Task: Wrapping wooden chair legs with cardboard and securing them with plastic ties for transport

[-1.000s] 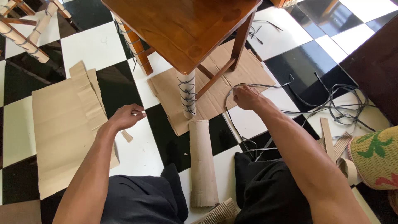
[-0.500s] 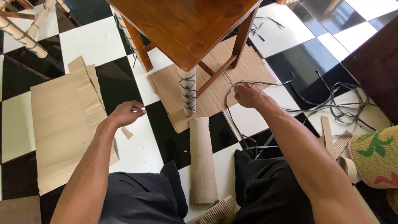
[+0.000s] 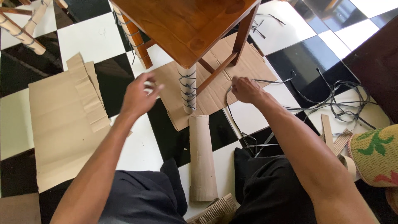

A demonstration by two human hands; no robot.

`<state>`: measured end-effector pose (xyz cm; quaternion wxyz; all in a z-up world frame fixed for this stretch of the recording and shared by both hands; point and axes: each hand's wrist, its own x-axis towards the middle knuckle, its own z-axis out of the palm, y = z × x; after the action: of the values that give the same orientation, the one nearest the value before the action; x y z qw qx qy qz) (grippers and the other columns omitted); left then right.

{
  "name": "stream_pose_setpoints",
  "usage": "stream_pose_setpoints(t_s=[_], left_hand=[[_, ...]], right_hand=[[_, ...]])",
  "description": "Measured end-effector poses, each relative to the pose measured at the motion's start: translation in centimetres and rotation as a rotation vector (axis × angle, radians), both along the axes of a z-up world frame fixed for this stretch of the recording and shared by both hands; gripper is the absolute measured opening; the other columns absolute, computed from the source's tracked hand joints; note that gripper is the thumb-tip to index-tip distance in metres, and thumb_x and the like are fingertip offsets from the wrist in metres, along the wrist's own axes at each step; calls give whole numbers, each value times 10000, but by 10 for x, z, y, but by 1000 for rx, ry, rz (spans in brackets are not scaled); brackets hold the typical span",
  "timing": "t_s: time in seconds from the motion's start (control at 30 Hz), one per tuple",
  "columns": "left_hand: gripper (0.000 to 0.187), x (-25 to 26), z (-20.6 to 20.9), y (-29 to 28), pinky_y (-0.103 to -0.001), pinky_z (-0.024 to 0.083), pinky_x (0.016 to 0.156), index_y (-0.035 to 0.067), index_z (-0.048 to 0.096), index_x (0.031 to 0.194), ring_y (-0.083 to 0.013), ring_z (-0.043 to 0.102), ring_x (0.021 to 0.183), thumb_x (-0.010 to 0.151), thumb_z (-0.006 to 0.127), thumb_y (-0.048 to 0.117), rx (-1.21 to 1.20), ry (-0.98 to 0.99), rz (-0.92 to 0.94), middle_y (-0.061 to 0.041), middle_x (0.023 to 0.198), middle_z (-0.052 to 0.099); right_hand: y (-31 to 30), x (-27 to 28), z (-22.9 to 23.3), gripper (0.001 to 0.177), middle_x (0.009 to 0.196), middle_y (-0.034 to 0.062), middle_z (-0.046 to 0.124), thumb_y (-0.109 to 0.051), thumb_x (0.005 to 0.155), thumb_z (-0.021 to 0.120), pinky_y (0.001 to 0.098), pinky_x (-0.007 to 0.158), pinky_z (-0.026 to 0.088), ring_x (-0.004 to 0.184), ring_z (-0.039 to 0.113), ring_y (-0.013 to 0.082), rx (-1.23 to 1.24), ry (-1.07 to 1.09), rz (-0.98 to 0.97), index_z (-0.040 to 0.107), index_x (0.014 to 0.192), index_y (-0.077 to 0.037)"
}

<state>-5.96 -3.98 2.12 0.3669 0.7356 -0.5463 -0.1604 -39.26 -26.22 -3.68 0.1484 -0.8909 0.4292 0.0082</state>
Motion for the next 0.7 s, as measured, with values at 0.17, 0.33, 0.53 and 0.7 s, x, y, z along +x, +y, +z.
stream_pose_setpoints(t_s=[0.17,0.33,0.53,0.7], left_hand=[[674,-54,10,-35,-416,610,908,107,571,1334,-252,733,1075,922,704,623,-1,151,55,-117,1252,683],[955,-85,33,-55,-565,468,1051,2,208,1533,-407,530,1301,933,646,601,-46,191,131,-264,1514,382],[1056,-100,31,-76,-545,340,1174,-83,8,1570,-477,323,1475,947,575,554,-246,182,122,-331,1630,163],[945,-106,9,-81,-617,139,1270,99,-159,1596,-446,43,1604,1009,328,656,-239,205,154,-223,1726,-104]], right_hand=[[-1,28,22,388,1138,249,719,-262,958,555,627,912,504,1098,656,492,30,-395,-103,636,1248,-17],[-42,30,50,317,1167,148,677,-328,1012,544,487,897,545,1084,667,335,-93,-672,-218,551,1234,-101],[-199,1,25,408,1191,175,660,-397,1084,663,461,915,518,1104,642,320,-347,-900,-391,515,1230,-45],[-224,-7,72,486,1346,231,515,-401,1165,526,575,1026,484,1259,525,380,-288,-844,-434,359,1425,-27]])
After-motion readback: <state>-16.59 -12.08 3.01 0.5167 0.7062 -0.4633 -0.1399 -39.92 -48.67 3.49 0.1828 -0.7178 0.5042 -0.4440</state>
